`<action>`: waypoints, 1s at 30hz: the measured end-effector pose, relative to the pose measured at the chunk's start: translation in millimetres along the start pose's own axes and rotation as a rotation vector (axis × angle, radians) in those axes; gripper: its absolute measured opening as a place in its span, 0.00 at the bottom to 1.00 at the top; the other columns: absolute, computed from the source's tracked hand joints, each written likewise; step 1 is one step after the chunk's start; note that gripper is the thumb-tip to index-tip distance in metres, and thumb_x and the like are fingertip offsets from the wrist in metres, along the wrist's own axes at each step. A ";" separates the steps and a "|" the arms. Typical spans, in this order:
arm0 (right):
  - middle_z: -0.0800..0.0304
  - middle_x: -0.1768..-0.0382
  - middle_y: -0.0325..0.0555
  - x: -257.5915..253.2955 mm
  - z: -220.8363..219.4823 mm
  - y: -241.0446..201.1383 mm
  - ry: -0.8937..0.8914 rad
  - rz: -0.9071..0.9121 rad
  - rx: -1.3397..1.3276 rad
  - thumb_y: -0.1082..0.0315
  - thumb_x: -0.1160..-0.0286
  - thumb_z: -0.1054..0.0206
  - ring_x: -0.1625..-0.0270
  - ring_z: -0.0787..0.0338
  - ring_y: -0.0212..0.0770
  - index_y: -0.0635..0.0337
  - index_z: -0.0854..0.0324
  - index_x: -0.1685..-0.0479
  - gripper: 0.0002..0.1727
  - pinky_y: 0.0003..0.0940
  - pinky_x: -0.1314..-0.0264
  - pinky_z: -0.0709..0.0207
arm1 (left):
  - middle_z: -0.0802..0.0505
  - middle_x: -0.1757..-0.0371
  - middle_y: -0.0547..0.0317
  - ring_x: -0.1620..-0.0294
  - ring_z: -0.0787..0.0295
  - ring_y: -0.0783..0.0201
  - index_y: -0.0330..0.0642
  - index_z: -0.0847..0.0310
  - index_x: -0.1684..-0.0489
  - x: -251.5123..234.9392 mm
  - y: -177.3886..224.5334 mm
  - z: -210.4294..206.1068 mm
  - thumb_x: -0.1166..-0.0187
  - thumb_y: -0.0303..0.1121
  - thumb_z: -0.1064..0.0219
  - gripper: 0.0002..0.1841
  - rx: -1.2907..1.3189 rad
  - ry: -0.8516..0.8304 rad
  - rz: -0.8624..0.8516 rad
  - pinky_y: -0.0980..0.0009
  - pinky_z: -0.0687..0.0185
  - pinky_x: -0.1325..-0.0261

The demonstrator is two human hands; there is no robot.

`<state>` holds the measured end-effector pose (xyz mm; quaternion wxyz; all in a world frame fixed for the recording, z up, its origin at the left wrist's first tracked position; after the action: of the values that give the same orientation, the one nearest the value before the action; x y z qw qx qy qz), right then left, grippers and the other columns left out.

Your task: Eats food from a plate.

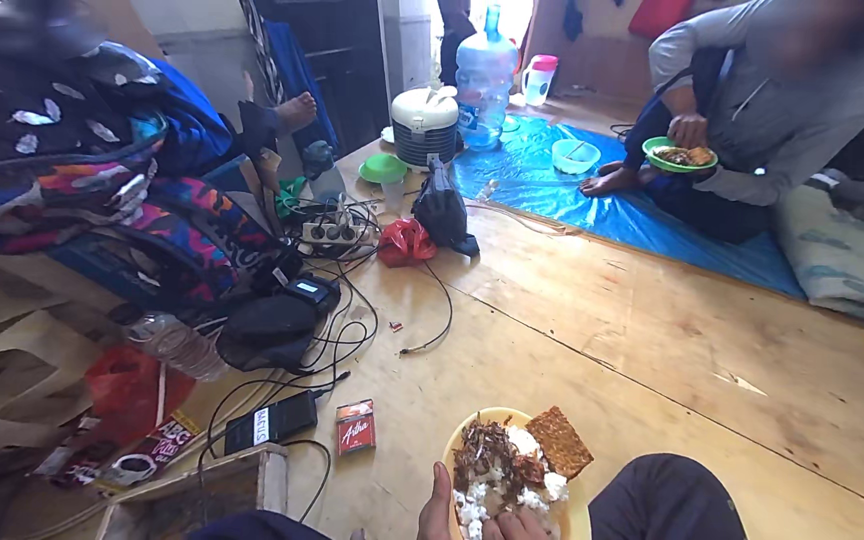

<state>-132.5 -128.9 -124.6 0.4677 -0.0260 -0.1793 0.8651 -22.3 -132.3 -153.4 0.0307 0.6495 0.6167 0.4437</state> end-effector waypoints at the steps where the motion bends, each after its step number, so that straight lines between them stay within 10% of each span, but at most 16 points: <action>1: 0.08 0.58 0.63 1.3 -1.9 1.8 0.060 0.005 -0.025 0.77 0.25 0.38 0.52 0.07 0.63 0.72 0.12 0.52 0.11 0.50 0.49 0.12 | 0.07 0.45 0.53 0.42 0.08 0.65 0.38 0.27 0.30 0.9 0.2 -0.4 0.04 0.50 0.67 0.29 0.000 -0.001 -0.008 0.63 0.12 0.35; 14: 0.04 0.46 0.42 11.7 47.0 42.9 0.255 -0.067 -0.719 0.71 0.27 0.32 0.47 0.05 0.30 0.59 0.09 0.44 0.15 0.29 0.43 0.10 | 0.10 0.36 0.43 0.35 0.10 0.53 0.38 0.30 0.22 14.4 7.8 -9.6 0.06 0.53 0.65 0.32 0.059 -0.091 0.024 0.52 0.13 0.32; 23: 0.05 0.49 0.47 8.4 72.9 58.5 -0.066 -0.098 -1.189 0.72 0.11 0.42 0.60 0.09 0.32 0.66 0.18 0.28 0.19 0.30 0.54 0.13 | 0.07 0.40 0.48 0.38 0.08 0.59 0.37 0.29 0.25 19.4 19.9 -12.2 0.05 0.50 0.66 0.30 0.043 -0.089 0.018 0.57 0.11 0.33; 30: 0.19 0.24 0.58 9.1 122.1 59.4 -0.197 0.091 -1.319 0.80 0.25 0.58 0.32 0.11 0.42 0.74 0.33 0.16 0.33 0.44 0.30 0.16 | 0.05 0.44 0.60 0.40 0.08 0.66 0.50 0.19 0.36 32.8 37.0 -14.9 0.08 0.55 0.54 0.24 0.115 -0.228 -0.019 0.59 0.13 0.32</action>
<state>-211.1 -185.9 -29.3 0.2982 -0.2352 -0.7114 0.5914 -7.9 -121.5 -105.1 0.0676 0.6907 0.6396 0.3305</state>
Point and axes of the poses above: each hand's wrist, its own x-axis away from the middle knuckle, its own z-axis out of the back of the hand, y = z × x, the point moved 2 cm from there along -x, towards the middle knuckle
